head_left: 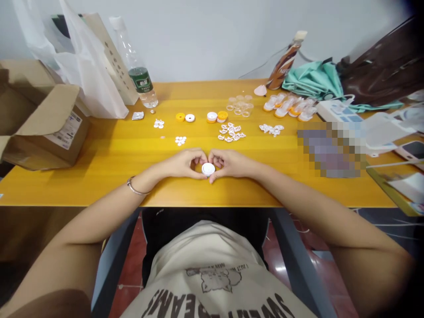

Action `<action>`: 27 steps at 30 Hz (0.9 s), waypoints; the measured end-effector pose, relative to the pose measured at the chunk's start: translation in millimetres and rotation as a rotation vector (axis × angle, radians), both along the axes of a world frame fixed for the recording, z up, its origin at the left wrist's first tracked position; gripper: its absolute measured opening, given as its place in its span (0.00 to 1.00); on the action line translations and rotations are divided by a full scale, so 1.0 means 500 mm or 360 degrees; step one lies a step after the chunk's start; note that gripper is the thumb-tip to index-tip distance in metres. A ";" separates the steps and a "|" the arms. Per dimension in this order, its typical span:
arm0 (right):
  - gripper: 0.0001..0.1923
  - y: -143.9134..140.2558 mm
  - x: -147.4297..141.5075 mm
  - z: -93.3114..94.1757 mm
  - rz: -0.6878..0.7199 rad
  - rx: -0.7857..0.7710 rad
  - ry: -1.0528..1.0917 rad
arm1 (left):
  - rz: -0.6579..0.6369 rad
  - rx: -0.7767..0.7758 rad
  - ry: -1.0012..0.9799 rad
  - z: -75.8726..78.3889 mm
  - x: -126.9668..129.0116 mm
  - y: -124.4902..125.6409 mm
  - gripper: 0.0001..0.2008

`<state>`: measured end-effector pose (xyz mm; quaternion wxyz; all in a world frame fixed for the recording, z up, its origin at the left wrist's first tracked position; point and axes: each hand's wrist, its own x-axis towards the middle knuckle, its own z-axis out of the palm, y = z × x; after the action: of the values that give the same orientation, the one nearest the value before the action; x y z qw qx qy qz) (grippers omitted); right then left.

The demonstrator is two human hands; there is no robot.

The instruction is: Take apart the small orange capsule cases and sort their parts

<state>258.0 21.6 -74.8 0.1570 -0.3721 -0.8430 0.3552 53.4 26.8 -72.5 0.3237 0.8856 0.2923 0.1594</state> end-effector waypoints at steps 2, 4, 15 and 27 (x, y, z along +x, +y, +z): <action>0.28 -0.001 -0.004 -0.001 -0.0016 0.0077 -0.0050 | -0.0025 0.0005 -0.0055 -0.007 -0.003 0.000 0.15; 0.29 -0.004 -0.007 0.000 -0.0022 0.0136 -0.0086 | -0.0045 -0.0003 -0.0074 -0.009 -0.005 0.000 0.15; 0.18 -0.007 -0.005 -0.009 -0.0070 0.0160 0.0060 | 0.0073 -0.0002 -0.0081 -0.013 0.007 0.000 0.19; 0.14 -0.001 0.010 -0.007 -0.0161 -0.0103 0.0489 | 0.0070 -0.0023 -0.0109 -0.011 0.008 0.001 0.13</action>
<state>262.7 20.9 -78.6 0.2897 -0.3603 -0.7774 0.4265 57.2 27.5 -78.0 0.3364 0.8706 0.3015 0.1946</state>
